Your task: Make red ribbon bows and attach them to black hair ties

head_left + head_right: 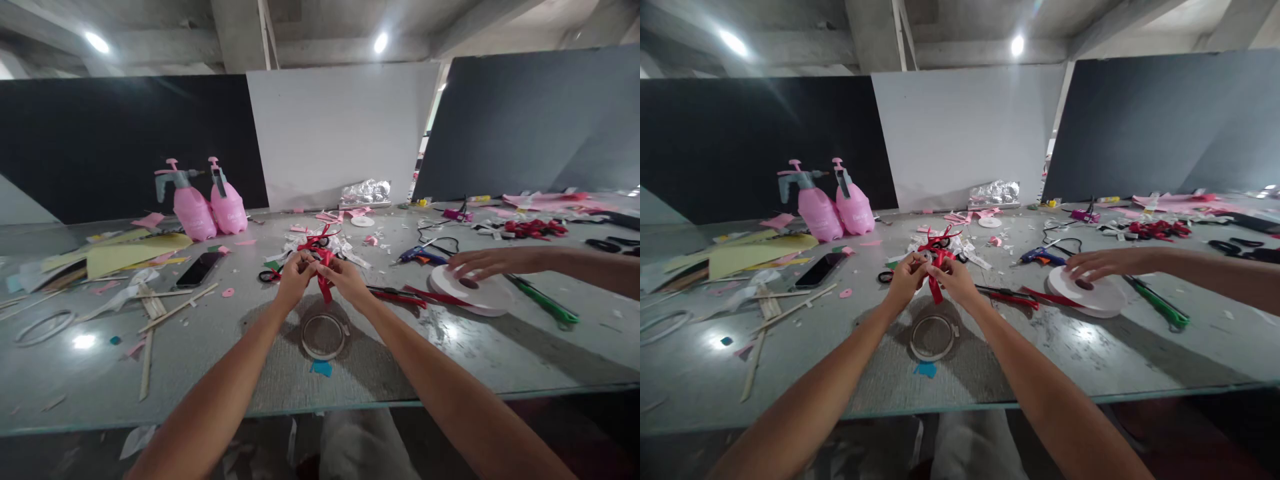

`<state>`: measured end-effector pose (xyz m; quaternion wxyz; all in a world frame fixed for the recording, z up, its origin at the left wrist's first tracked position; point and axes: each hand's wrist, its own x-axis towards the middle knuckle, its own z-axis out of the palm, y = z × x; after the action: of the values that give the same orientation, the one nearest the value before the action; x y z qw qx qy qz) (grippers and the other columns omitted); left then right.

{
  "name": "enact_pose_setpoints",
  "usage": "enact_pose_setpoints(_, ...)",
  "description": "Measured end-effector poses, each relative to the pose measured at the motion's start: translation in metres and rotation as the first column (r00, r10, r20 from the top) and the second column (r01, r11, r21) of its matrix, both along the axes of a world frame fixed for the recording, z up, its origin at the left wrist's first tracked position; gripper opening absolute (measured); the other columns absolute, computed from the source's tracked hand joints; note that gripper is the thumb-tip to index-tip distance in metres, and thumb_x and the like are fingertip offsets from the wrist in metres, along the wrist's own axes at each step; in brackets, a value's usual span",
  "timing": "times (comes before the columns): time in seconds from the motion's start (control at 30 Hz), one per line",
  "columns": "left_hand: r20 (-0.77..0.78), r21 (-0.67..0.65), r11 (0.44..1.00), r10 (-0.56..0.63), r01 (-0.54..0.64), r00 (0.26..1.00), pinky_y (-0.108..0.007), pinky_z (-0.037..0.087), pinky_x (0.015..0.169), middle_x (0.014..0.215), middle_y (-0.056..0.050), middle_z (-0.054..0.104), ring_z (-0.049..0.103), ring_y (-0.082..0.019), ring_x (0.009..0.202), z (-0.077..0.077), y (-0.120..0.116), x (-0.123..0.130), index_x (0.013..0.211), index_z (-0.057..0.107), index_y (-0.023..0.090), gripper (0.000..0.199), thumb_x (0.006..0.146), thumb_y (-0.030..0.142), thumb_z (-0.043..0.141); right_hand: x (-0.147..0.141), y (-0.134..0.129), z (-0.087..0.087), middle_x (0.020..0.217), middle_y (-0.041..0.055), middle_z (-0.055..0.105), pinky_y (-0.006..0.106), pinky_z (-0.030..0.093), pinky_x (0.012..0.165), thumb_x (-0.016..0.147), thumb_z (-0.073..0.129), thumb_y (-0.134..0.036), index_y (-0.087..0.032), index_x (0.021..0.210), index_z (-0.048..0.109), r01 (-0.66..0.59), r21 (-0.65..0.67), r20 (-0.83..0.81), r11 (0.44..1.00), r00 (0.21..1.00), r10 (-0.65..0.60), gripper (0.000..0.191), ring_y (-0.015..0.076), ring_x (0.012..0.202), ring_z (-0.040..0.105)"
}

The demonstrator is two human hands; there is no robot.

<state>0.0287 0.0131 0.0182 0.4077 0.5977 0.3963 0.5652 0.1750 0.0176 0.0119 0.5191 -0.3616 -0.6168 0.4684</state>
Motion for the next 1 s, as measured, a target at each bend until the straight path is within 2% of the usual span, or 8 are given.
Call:
enact_pose_setpoints(0.2,0.044,-0.007,0.998,-0.063,0.063,0.997,-0.018,0.034,0.038,0.059,0.005,0.050,0.042,-0.006,0.040,-0.002,0.000,0.001,0.097,0.059,0.017,0.043,0.082,0.057,0.055,-0.004,0.002,0.002,0.059,-0.0004,0.061,0.023,0.042,0.047,0.056,0.079,-0.053,-0.014,0.076,0.066,0.061,-0.102,-0.171,0.993,0.982,-0.077,0.046,0.0097,0.048,0.050)
enact_pose_setpoints(0.43,-0.155,-0.041,0.995,-0.094,0.088,0.984,-0.020,0.043,0.041,0.061,0.001,0.057,0.053,-0.010,0.047,0.000,0.000,0.002,0.087,0.065,0.014,0.042,0.070,0.051,0.072,-0.002,-0.002,0.008,0.059,-0.0002,0.062,0.024,0.047,0.045,0.061,0.076,-0.047,-0.014,0.074,0.067,0.111,-0.133,-0.239,0.985,0.961,-0.141,0.037,0.0099,0.048,0.052)
enact_pose_setpoints(0.63,0.104,-0.121,0.993,0.004,0.008,0.995,-0.022,0.047,0.045,0.065,0.001,0.059,0.054,-0.010,0.052,-0.003,0.004,0.002,0.079,0.062,0.015,0.039,0.062,0.047,0.077,-0.001,-0.002,0.007,0.068,0.0010,0.064,0.025,0.049,0.044,0.063,0.073,-0.044,-0.017,0.086,0.062,0.090,-0.209,-0.242,0.974,0.960,-0.141,0.037,0.0146,0.055,0.060)
enact_pose_setpoints(0.7,0.119,-0.131,0.991,0.023,-0.007,0.993,-0.021,0.045,0.047,0.065,0.001,0.058,0.052,-0.009,0.052,-0.004,0.005,0.002,0.077,0.062,0.015,0.037,0.062,0.045,0.078,0.003,0.000,0.007,0.072,0.0021,0.065,0.026,0.050,0.049,0.066,0.070,-0.045,-0.018,0.087,0.063,0.173,-0.123,-0.175,0.977,0.965,-0.193,0.035,0.0144,0.060,0.060)
enact_pose_setpoints(0.77,0.092,-0.125,0.992,0.032,-0.020,0.995,-0.019,0.042,0.047,0.061,0.002,0.056,0.049,-0.007,0.051,-0.007,0.007,0.001,0.074,0.063,0.014,0.035,0.062,0.043,0.078,0.008,0.001,0.009,0.079,0.0036,0.066,0.026,0.049,0.058,0.070,0.068,-0.044,-0.018,0.090,0.066,0.269,0.054,-0.080,0.962,0.961,-0.265,0.033,0.0142,0.067,0.059)
enact_pose_setpoints(0.83,0.050,-0.108,0.994,0.008,-0.003,0.999,-0.018,0.039,0.048,0.058,0.003,0.055,0.046,-0.006,0.050,-0.008,0.008,0.001,0.072,0.063,0.014,0.033,0.063,0.042,0.077,0.012,0.003,0.011,0.079,0.0037,0.067,0.026,0.046,0.063,0.073,0.067,-0.042,-0.017,0.087,0.068,0.281,0.187,0.028,0.941,0.956,-0.291,0.029,0.0139,0.068,0.057)
enact_pose_setpoints(0.9,0.023,-0.085,0.996,-0.025,0.027,0.999,-0.018,0.037,0.047,0.057,0.003,0.054,0.045,-0.006,0.049,-0.009,0.008,0.002,0.072,0.063,0.014,0.033,0.064,0.042,0.077,0.014,0.003,0.013,0.070,0.0020,0.065,0.026,0.043,0.062,0.073,0.066,-0.042,-0.017,0.077,0.068,0.253,0.195,0.084,0.948,0.958,-0.273,0.025,0.0135,0.064,0.055)
enact_pose_setpoints(1.0,0.023,-0.079,0.996,-0.034,0.035,0.999,-0.018,0.035,0.045,0.055,0.004,0.053,0.044,-0.006,0.047,-0.007,0.006,0.002,0.071,0.062,0.014,0.034,0.063,0.043,0.077,0.011,0.001,0.013,0.060,-0.0011,0.058,0.025,0.040,0.058,0.072,0.066,-0.044,-0.017,0.068,0.065,0.224,0.095,-0.019,0.970,0.975,-0.224,0.027,0.0118,0.058,0.050)
